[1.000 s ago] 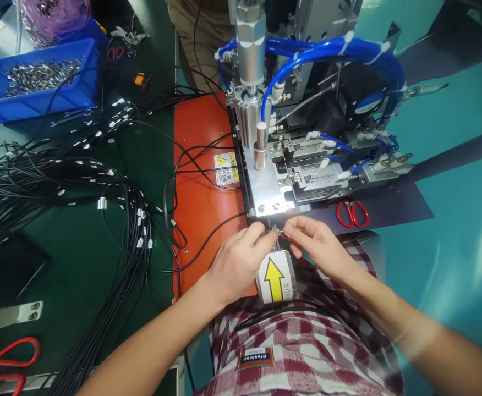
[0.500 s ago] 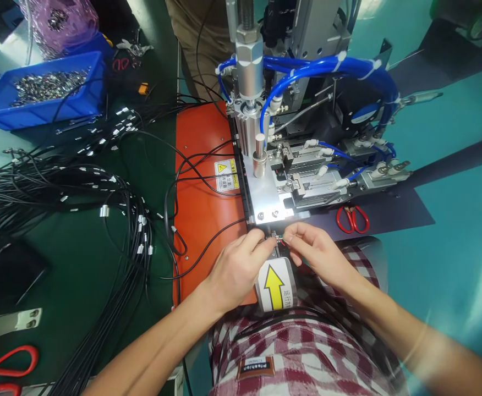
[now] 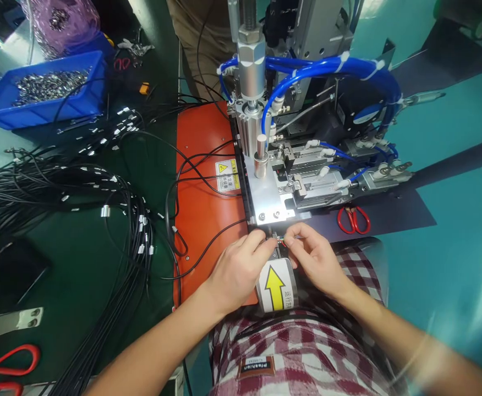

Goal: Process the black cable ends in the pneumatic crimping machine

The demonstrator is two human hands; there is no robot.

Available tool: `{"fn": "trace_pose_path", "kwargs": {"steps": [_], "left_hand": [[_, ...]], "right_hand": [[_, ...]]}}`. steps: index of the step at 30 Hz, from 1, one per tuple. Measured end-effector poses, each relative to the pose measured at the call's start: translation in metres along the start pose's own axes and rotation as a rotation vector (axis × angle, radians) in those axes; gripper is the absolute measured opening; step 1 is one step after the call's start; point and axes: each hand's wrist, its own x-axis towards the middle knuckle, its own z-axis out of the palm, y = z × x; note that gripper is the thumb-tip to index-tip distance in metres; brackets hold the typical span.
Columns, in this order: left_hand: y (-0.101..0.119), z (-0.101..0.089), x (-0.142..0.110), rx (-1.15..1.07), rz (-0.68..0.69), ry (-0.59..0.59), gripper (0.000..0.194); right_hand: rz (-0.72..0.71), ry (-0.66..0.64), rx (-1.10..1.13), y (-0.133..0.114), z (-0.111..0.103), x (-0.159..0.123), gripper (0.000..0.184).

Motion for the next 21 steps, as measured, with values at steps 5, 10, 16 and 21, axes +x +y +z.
{"fn": "trace_pose_path", "kwargs": {"steps": [5, 10, 16, 21], "left_hand": [[0.000, 0.001, 0.000, 0.007, 0.006, 0.013, 0.031], [-0.001, 0.001, 0.000, -0.001, 0.001, 0.008, 0.030], [-0.001, 0.002, -0.001, 0.029, -0.010, -0.005, 0.030], [0.000, 0.003, -0.003, 0.055, -0.019, -0.024, 0.029]], "right_hand": [[-0.125, 0.093, -0.164, 0.002, 0.003, -0.002, 0.015], [-0.265, 0.126, -0.318, 0.000, 0.002, -0.001, 0.013], [-0.084, 0.056, -0.189, -0.005, 0.000, -0.001, 0.015], [0.086, -0.001, -0.030, -0.011, 0.000, 0.000, 0.019]]}}
